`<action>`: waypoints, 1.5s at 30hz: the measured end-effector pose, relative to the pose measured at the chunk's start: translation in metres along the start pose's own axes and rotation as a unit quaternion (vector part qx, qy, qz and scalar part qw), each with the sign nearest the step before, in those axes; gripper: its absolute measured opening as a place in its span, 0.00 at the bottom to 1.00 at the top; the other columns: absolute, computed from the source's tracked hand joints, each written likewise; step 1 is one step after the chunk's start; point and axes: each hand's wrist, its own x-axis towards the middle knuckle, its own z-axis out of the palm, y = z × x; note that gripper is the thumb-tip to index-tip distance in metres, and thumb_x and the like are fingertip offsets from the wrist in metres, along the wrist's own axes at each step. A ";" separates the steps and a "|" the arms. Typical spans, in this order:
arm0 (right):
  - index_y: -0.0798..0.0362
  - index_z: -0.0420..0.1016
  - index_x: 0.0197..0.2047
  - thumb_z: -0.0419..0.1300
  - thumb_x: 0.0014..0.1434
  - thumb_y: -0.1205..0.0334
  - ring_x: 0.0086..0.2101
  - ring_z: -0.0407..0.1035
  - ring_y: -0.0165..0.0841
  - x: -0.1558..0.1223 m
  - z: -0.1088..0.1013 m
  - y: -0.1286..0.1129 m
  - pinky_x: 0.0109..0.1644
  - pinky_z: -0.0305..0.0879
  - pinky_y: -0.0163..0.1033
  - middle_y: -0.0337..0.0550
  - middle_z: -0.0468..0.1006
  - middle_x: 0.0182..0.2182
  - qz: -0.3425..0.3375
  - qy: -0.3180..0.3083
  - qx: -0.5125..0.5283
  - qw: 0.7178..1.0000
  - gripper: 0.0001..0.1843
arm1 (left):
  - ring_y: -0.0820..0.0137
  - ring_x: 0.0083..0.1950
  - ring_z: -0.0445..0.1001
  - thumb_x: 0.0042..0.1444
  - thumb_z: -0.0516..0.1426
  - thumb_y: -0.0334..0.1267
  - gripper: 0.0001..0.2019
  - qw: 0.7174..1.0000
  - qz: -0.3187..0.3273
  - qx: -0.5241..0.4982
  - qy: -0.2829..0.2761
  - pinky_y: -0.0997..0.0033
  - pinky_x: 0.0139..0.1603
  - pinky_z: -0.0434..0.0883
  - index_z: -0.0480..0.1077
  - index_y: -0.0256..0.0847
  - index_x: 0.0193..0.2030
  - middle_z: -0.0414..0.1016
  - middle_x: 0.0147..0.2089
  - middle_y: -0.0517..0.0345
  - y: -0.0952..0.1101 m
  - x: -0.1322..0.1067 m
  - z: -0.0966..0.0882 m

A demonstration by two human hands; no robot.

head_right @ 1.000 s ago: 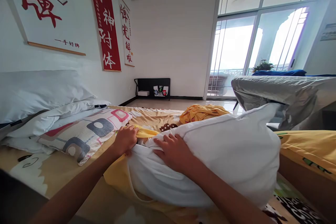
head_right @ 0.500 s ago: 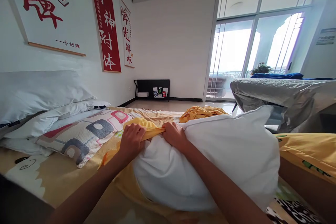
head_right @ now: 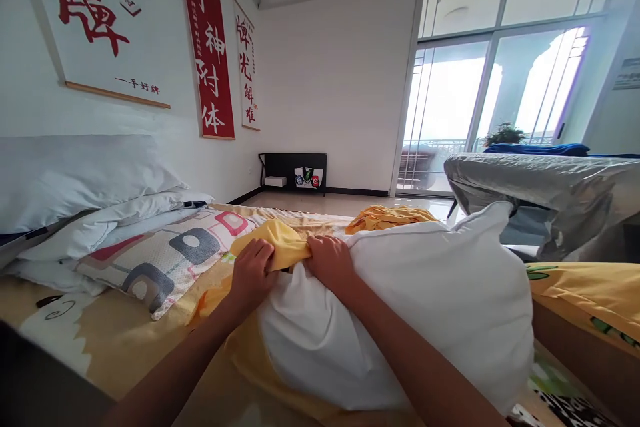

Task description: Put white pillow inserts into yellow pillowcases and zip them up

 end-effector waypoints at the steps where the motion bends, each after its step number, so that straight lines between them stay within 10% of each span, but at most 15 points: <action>1: 0.52 0.71 0.26 0.55 0.51 0.66 0.34 0.69 0.35 -0.002 -0.001 -0.001 0.37 0.55 0.37 0.44 0.77 0.28 -0.018 0.021 0.018 0.999 0.05 | 0.65 0.34 0.65 0.45 0.53 0.27 0.06 1.000 0.000 -0.004 -0.003 0.67 0.35 0.63 0.59 0.42 0.27 0.68 0.30 0.55 0.007 0.006 0.000; 7: 0.53 0.74 0.46 0.50 0.54 0.65 0.46 0.66 0.39 -0.012 -0.005 0.004 0.52 0.58 0.44 0.47 0.77 0.46 -0.106 0.172 0.228 0.953 0.18 | 0.66 0.33 0.66 0.51 0.52 0.28 0.05 0.997 0.045 -0.058 -0.026 0.67 0.34 0.64 0.60 0.41 0.29 0.68 0.31 0.55 0.058 0.024 0.003; 14: 0.54 0.75 0.35 0.55 0.43 0.65 0.32 0.68 0.33 -0.024 0.000 0.040 0.35 0.64 0.35 0.39 0.77 0.29 -0.037 0.057 0.487 0.871 0.14 | 0.69 0.40 0.68 0.59 0.52 0.35 0.04 0.949 0.167 -0.235 -0.128 0.69 0.44 0.67 0.64 0.39 0.33 0.70 0.36 0.55 0.044 0.019 -0.028; 18: 0.54 0.73 0.31 0.55 0.41 0.67 0.29 0.66 0.29 -0.032 -0.006 0.049 0.31 0.61 0.31 0.37 0.74 0.28 -0.017 0.030 0.546 0.837 0.11 | 0.62 0.56 0.64 0.55 0.52 0.32 0.12 0.977 -0.066 -0.203 -0.002 0.58 0.60 0.60 0.67 0.39 0.47 0.69 0.50 0.47 -0.027 0.024 -0.022; 23: 0.53 0.72 0.46 0.59 0.41 0.66 0.26 0.63 0.27 -0.034 -0.005 0.038 0.29 0.58 0.31 0.33 0.71 0.24 0.000 -0.025 0.565 0.825 0.25 | 0.56 0.60 0.64 0.49 0.56 0.43 0.25 0.813 -0.375 -0.402 -0.191 0.54 0.59 0.62 0.65 0.40 0.56 0.67 0.58 0.45 -0.089 0.021 -0.001; 28: 0.55 0.79 0.40 0.56 0.39 0.65 0.31 0.69 0.33 -0.029 0.007 0.035 0.36 0.63 0.35 0.40 0.77 0.28 0.045 -0.015 0.514 0.856 0.22 | 0.62 0.37 0.74 0.44 0.62 0.49 0.20 0.752 -0.356 -0.507 -0.227 0.65 0.38 0.70 0.73 0.34 0.39 0.76 0.36 0.49 -0.086 0.009 0.005; 34: 0.54 0.80 0.31 0.53 0.40 0.64 0.31 0.70 0.35 -0.024 0.012 0.024 0.36 0.63 0.36 0.40 0.79 0.26 0.059 0.043 0.470 0.880 0.17 | 0.73 0.34 0.67 0.47 0.64 0.47 0.15 0.754 -0.327 -0.566 -0.059 0.76 0.36 0.66 0.69 0.38 0.34 0.69 0.31 0.61 -0.072 0.048 -0.017; 40: 0.54 0.72 0.19 0.50 0.39 0.65 0.24 0.60 0.29 -0.021 0.010 0.019 0.27 0.53 0.32 0.36 0.69 0.17 0.054 0.075 0.455 0.886 0.09 | 0.75 0.32 0.67 0.50 0.62 0.48 0.16 0.681 -0.321 -0.653 -0.084 0.77 0.34 0.66 0.70 0.38 0.38 0.68 0.31 0.60 -0.046 0.076 -0.039; 42: 0.55 0.74 0.23 0.51 0.40 0.64 0.26 0.61 0.30 -0.022 0.010 0.023 0.28 0.56 0.32 0.36 0.70 0.19 0.044 0.068 0.491 0.867 0.10 | 0.69 0.42 0.71 0.52 0.59 0.50 0.21 0.728 -0.294 -0.608 -0.118 0.69 0.42 0.68 0.68 0.40 0.49 0.72 0.42 0.53 -0.044 0.070 -0.036; 45: 0.55 0.78 0.31 0.52 0.40 0.65 0.30 0.65 0.32 -0.022 0.010 0.029 0.33 0.61 0.34 0.37 0.75 0.25 0.024 0.059 0.530 0.846 0.16 | 0.60 0.56 0.66 0.55 0.57 0.45 0.22 0.906 -0.215 -0.365 0.001 0.57 0.55 0.64 0.64 0.41 0.55 0.67 0.55 0.46 -0.037 0.049 -0.033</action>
